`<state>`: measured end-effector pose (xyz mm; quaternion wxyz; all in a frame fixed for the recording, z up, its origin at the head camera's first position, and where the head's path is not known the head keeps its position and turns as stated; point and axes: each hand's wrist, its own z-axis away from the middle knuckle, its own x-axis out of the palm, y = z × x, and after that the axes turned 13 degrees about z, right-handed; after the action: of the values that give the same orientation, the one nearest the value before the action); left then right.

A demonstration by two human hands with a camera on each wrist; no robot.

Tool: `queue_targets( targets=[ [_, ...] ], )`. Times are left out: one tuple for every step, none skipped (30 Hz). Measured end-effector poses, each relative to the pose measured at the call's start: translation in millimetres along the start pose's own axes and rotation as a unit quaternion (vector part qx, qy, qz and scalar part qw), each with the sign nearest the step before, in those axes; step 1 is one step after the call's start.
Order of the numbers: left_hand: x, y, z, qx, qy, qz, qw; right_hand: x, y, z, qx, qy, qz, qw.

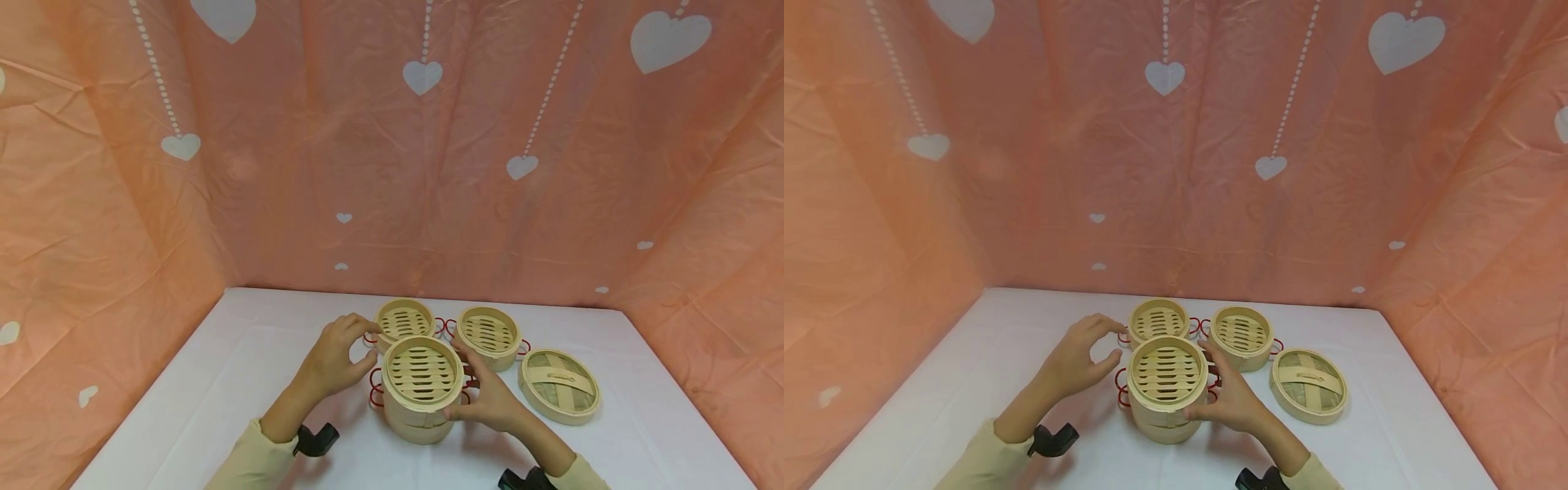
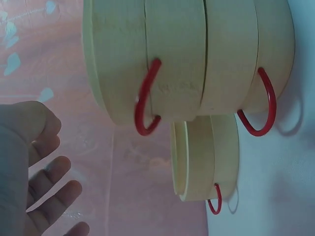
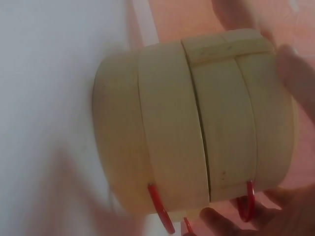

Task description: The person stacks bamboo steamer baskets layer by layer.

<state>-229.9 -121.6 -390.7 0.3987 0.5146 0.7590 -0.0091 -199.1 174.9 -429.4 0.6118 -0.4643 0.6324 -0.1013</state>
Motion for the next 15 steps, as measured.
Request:
queue_targets(
  targets=[
    [1.2,-2.4,-0.5,0.0,0.002,0.006,1.0,0,1,-0.2,-0.001,-0.001,0.004,1.0],
    [2.5,-4.7,-0.9,-0.002,0.003,0.012,0.9999,1,1,-0.1,-0.002,-0.001,0.006,1.0],
    [3.7,-7.1,-1.4,-0.004,0.004,0.019,0.9998,1,1,-0.1,-0.003,-0.001,0.009,1.0],
    [5.2,-9.6,-1.8,-0.007,0.006,0.026,0.9996,2,1,-0.3,-0.002,-0.002,0.01,0.9999],
    [6.8,-12.6,-1.8,-0.009,0.007,0.032,0.9994,2,1,-0.6,0.0,-0.002,0.012,0.9999],
    [8.4,-15.5,-2.0,-0.014,0.007,0.037,0.9992,3,1,-0.7,0.002,-0.002,0.014,0.9999],
    [9.9,-18.5,-2.0,-0.018,0.007,0.041,0.999,3,0,-0.8,0.004,-0.002,0.014,0.9999],
    [11.8,-21.6,-1.9,-0.024,0.007,0.042,0.9988,3,0,-0.9,0.006,-0.002,0.013,0.9999],
    [13.8,-25.1,-1.6,-0.028,0.007,0.042,0.9987,3,-1,-1.2,0.009,-0.003,0.013,0.9999],
    [15.7,-28.2,-1.3,-0.032,0.007,0.04,0.9986,3,-2,-1.5,0.013,-0.004,0.011,0.9998],
    [17.5,-31.3,-1.1,-0.037,0.007,0.039,0.9985,3,-2,-1.6,0.015,-0.004,0.011,0.9998],
    [19.4,-34.2,-1.1,-0.042,0.007,0.041,0.9983,3,-3,-1.5,0.017,-0.005,0.009,0.9998],
    [21.3,-37.0,-1.0,-0.046,0.007,0.042,0.998,3,-3,-1.6,0.019,-0.005,0.007,0.9998],
    [23.1,-39.6,-1.1,-0.053,0.006,0.043,0.9977,3,-3,-1.7,0.02,-0.004,0.007,0.9998],
    [25.0,-42.1,-1.3,-0.059,0.005,0.044,0.9973,3,-3,-1.6,0.019,-0.003,0.009,0.9998]
  ],
)
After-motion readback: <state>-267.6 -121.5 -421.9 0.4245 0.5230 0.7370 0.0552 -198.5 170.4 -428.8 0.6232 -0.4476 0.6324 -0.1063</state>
